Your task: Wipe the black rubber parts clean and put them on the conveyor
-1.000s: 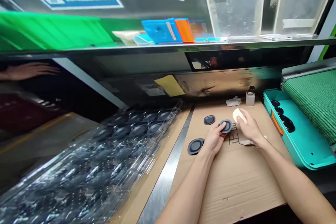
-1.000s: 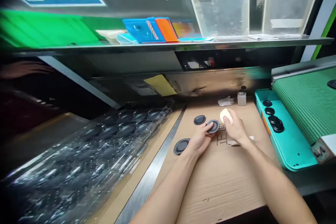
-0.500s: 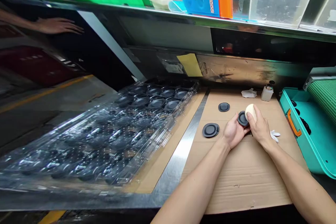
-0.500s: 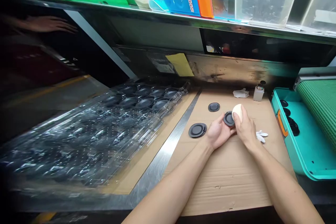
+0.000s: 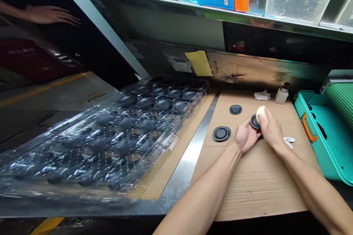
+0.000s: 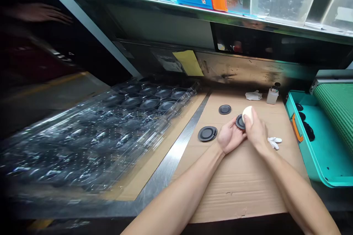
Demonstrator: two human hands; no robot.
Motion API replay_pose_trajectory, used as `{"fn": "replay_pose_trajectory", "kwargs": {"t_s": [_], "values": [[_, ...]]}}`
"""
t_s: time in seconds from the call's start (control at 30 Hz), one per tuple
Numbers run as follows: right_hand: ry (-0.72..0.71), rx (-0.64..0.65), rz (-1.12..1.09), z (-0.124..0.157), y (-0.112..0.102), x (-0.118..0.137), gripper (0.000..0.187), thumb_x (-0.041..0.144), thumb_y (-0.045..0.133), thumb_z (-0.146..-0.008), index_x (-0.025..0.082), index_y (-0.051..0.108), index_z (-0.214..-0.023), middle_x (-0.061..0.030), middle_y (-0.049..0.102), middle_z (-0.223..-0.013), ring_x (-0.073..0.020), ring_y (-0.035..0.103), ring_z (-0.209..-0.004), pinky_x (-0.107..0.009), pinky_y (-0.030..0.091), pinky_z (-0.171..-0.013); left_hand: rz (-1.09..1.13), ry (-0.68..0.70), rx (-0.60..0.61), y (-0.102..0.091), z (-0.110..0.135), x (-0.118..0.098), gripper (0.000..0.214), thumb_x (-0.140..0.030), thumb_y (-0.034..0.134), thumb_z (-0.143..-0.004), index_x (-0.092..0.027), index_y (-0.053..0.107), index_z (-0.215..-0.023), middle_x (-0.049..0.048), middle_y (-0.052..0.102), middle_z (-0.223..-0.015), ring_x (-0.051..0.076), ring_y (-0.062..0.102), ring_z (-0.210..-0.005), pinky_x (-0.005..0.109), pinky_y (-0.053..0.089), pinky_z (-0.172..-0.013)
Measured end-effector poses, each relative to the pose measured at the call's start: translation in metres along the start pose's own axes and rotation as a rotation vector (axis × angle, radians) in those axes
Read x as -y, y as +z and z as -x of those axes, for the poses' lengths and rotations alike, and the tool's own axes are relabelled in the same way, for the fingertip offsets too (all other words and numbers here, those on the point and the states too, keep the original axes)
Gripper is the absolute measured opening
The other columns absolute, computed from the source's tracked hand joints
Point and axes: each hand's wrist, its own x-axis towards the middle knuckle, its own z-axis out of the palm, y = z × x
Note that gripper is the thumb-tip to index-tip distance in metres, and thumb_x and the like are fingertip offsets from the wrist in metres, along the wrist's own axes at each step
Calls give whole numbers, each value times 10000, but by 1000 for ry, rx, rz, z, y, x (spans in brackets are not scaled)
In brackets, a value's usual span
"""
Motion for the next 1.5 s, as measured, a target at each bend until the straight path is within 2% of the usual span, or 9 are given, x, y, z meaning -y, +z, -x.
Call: {"fn": "replay_pose_trajectory", "kwargs": {"t_s": [0.17,0.3,0.5,0.67,0.77,0.9,1.03,1.23,1.5], "values": [[-16,68,47,6,3,5,650,543,420,-1017,306,315,-1612,-91,732,-1229,-312,694,-1113,-385,517,-933,-6,26,-39,0,-2,0,462,-378,356,-1049,-116,673,-1262,155,722,-1232,272,649,-1224,422,506,-1083],[62,-73,0,-8,4,-4,626,563,371,-1026,279,362,-1583,-103,713,-1262,-298,665,-1176,-371,496,-974,-12,61,-49,-2,-4,-1,403,-346,362,-1058,-135,695,-1144,134,726,-1225,246,664,-1186,402,540,-1029],[139,-88,296,-18,-37,-31,716,613,334,-1015,149,329,-1560,-206,716,-1136,-354,688,-1068,-444,502,-887,-115,153,-127,-11,-6,-10,388,-399,392,-1052,-129,669,-1086,182,696,-1276,258,700,-1109,371,558,-917],[-80,317,498,-8,-71,-50,420,518,744,-773,235,679,-1077,-87,728,-959,-262,679,-855,-322,477,-714,-153,155,-124,-16,-9,-17,428,-441,376,-1048,-115,648,-1101,213,702,-1246,248,725,-979,346,563,-801],[-191,484,297,-8,-71,-52,193,426,647,-862,241,690,-896,-14,691,-759,-177,623,-681,-265,427,-617,-133,119,-95,-16,-9,-18,420,-446,380,-1045,-114,614,-1152,220,726,-1149,239,727,-869,321,539,-706],[-212,59,59,-35,-75,-51,407,526,425,-996,225,697,-1036,-32,721,-841,-182,651,-779,-258,456,-707,-156,49,-57,-12,-8,-13,413,-495,408,-1030,-190,545,-1272,176,739,-1039,207,685,-679,266,434,-543],[-41,-367,221,-95,-98,-55,429,433,377,-1018,213,682,-1225,-104,735,-1080,-234,654,-981,-300,466,-849,-193,-48,-31,-9,-4,-7,441,-540,409,-1007,-173,590,-1171,164,729,-960,178,610,-563,253,366,-477],[1,-213,507,-166,-117,-49,434,292,434,-986,227,680,-1338,-162,685,-1240,-266,638,-1121,-353,484,-946,-159,-88,-21,-8,-3,-6,446,-483,393,-991,-121,642,-1067,191,724,-938,176,594,-570,259,362,-479],[64,-21,723,-190,-125,-34,416,340,553,-920,369,707,-1306,-108,687,-1305,-322,661,-1136,-472,525,-935,-94,-69,1,-7,-4,-11,362,-449,375,-983,-178,592,-1083,116,677,-812,176,581,-530,238,316,-461]]}}
